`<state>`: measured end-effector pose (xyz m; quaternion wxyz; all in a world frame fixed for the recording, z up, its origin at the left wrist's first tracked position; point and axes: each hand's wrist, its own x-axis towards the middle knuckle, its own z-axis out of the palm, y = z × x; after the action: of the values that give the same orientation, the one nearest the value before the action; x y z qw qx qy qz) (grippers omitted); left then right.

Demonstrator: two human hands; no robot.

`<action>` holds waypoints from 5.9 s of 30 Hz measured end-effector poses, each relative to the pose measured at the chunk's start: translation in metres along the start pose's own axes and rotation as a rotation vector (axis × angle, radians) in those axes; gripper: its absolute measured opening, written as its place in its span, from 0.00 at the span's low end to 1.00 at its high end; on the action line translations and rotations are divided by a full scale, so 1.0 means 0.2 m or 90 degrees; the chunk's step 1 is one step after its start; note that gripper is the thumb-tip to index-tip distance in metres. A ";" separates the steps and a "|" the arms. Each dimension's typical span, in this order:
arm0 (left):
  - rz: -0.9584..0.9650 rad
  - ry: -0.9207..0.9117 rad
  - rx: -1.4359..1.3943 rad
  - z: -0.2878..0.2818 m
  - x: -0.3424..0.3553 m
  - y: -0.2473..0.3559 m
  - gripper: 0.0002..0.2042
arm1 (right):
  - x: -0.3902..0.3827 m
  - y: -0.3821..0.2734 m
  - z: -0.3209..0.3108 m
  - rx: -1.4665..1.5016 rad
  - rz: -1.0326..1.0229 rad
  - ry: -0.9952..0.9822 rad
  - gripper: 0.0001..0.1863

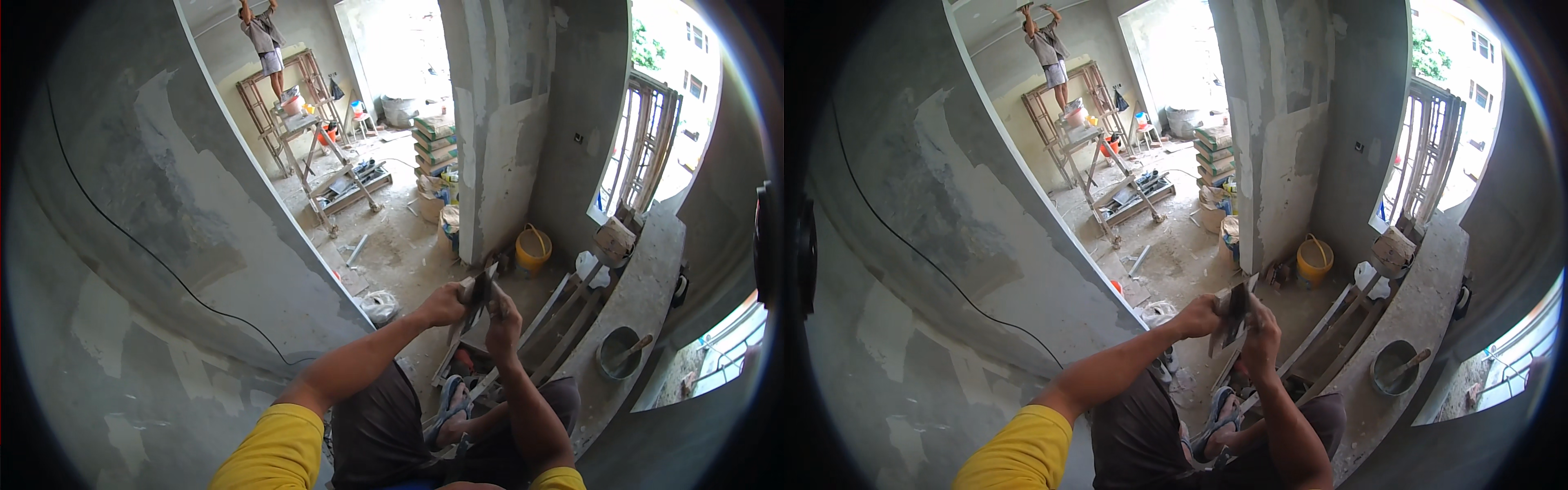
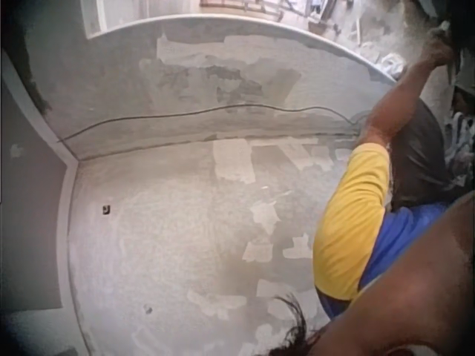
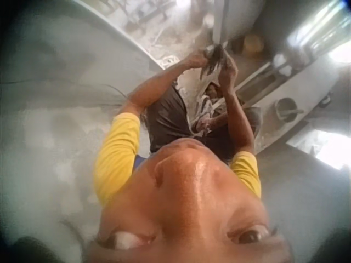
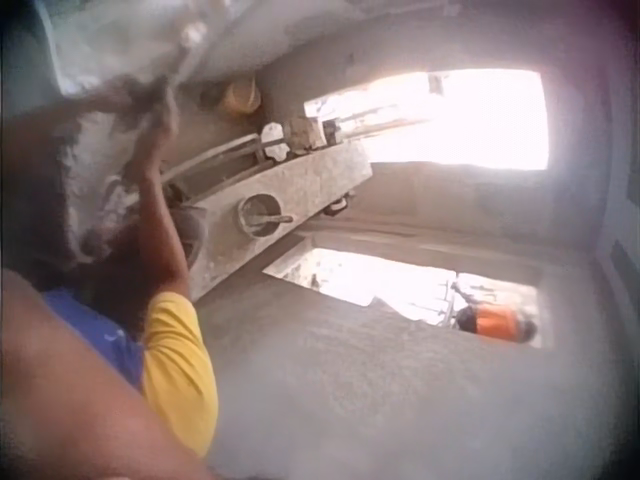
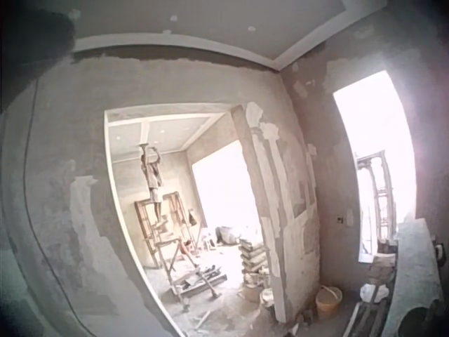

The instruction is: The person uses a trowel to apply and smooth plaster onto a small concrete surface while sitting. They pick up plaster from a container and spread it evenly across the surface.

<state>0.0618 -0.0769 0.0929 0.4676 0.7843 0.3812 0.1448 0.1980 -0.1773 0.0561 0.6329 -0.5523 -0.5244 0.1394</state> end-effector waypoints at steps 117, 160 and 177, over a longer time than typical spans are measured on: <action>0.158 -0.034 -0.042 -0.01 0.05 -0.05 0.17 | 0.01 -0.07 -0.05 -0.080 -0.140 0.022 0.15; 0.113 -0.041 -0.130 0.00 0.02 0.00 0.17 | -0.01 -0.04 -0.04 0.016 -0.010 0.056 0.18; 0.084 -0.046 -0.145 0.02 0.04 -0.05 0.14 | 0.02 -0.02 -0.05 0.026 0.184 0.048 0.16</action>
<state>0.0643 -0.0703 0.0818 0.5565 0.7542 0.2928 0.1889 0.2063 -0.1812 0.0635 0.6367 -0.6138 -0.4125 0.2184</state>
